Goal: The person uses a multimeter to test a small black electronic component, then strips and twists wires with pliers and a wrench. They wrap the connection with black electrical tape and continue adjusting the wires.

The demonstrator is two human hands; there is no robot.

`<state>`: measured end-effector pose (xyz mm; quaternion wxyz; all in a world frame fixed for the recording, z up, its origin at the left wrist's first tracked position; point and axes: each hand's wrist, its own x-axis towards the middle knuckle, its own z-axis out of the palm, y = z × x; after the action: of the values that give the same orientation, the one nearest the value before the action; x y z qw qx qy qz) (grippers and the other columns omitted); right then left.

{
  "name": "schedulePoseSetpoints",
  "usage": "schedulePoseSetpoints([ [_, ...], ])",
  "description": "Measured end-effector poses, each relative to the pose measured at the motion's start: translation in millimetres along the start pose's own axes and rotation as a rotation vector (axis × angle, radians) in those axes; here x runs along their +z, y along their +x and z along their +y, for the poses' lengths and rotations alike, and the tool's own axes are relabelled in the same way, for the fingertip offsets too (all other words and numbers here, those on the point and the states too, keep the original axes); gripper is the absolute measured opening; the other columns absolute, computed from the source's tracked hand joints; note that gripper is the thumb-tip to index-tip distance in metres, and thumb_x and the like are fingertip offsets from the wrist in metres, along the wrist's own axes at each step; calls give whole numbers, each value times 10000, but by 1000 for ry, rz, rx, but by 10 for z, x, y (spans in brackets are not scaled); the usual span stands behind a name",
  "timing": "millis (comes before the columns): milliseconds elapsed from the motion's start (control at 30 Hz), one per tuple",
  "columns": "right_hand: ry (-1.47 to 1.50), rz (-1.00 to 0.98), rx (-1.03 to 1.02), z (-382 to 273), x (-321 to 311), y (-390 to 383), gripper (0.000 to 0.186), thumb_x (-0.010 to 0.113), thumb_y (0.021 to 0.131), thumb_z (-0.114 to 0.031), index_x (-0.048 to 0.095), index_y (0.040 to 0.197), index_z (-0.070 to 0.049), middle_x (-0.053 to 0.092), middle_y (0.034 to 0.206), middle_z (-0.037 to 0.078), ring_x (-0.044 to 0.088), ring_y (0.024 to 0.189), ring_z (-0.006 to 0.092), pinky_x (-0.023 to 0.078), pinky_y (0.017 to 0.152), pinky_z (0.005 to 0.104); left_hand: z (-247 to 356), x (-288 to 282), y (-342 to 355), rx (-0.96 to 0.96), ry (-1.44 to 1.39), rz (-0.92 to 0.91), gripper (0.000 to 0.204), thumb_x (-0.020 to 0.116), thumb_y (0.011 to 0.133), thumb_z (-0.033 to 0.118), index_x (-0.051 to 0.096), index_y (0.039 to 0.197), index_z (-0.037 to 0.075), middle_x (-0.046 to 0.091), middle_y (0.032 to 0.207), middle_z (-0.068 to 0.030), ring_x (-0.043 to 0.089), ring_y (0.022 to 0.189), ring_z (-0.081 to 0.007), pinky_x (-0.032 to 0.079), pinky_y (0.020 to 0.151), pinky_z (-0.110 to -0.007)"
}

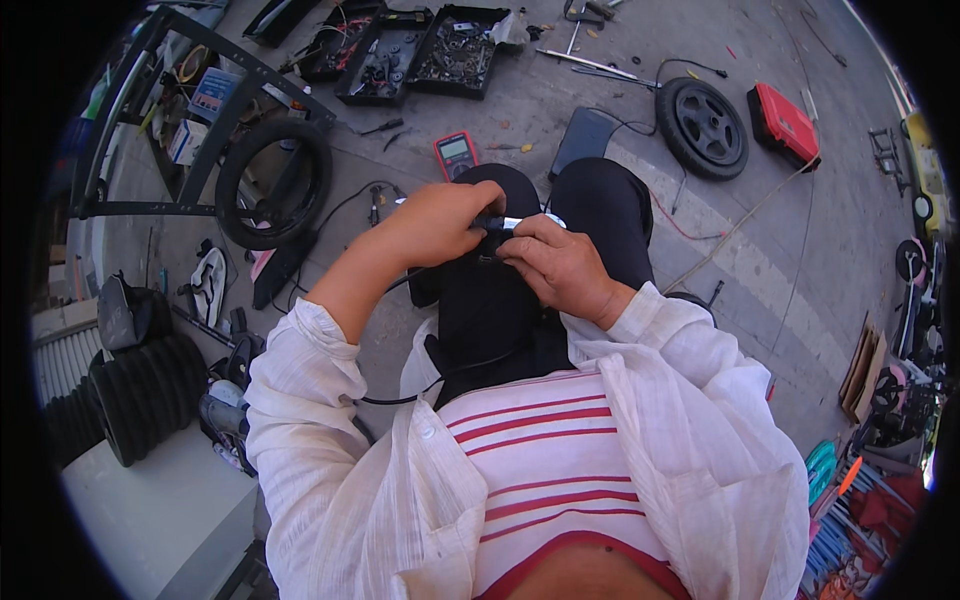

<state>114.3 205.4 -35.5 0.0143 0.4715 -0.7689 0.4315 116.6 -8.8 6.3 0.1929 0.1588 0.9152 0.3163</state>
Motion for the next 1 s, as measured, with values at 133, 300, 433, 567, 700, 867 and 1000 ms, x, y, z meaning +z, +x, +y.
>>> schedulePoseSetpoints([
  [133,105,35,79,13,-39,51,202,683,764,7,638,952,-49,619,922,93,635,796,269,519,687,324,-85,105,-38,224,88,174,257,658,763,38,622,1017,38,642,975,-127,613,927,-316,476,815,-384],
  [300,176,105,172,98,-24,90,166,658,791,-23,628,951,-58,649,912,99,649,770,280,520,652,329,288,84,-311,-177,-283,287,182,658,787,71,652,953,-4,630,979,-165,616,897,-326,491,775,-381],
  [433,269,97,245,74,-20,118,161,650,800,-10,629,955,-48,648,885,111,650,758,280,514,646,329,527,645,-611,-207,39,265,310,641,816,81,594,1095,-44,602,924,-174,621,795,-267,494,660,-345],
  [567,382,84,354,87,21,137,160,639,811,5,630,965,-35,645,867,114,647,737,258,503,644,319,469,983,-421,-262,-43,870,319,611,854,85,576,1148,-35,585,857,-145,585,694,-264,478,627,-359],
  [700,494,49,471,83,-18,169,150,627,822,12,631,968,-21,639,873,108,638,745,227,493,654,304,342,1069,-272,-268,-155,898,320,628,854,113,597,1162,31,594,802,-127,591,669,-276,478,610,-357],
  [867,356,119,300,137,-4,160,112,632,829,0,638,941,-2,619,888,105,625,756,199,489,659,296,135,1031,-204,-232,-85,754,358,669,838,205,615,1185,136,621,799,-138,632,737,-313,489,612,-389],
  [1000,468,200,444,149,31,133,112,643,823,-11,641,934,7,613,886,101,617,758,183,490,664,292,249,955,-261,-322,-67,667,401,714,788,239,627,1165,135,633,812,-124,638,749,-312,488,634,-397],
])
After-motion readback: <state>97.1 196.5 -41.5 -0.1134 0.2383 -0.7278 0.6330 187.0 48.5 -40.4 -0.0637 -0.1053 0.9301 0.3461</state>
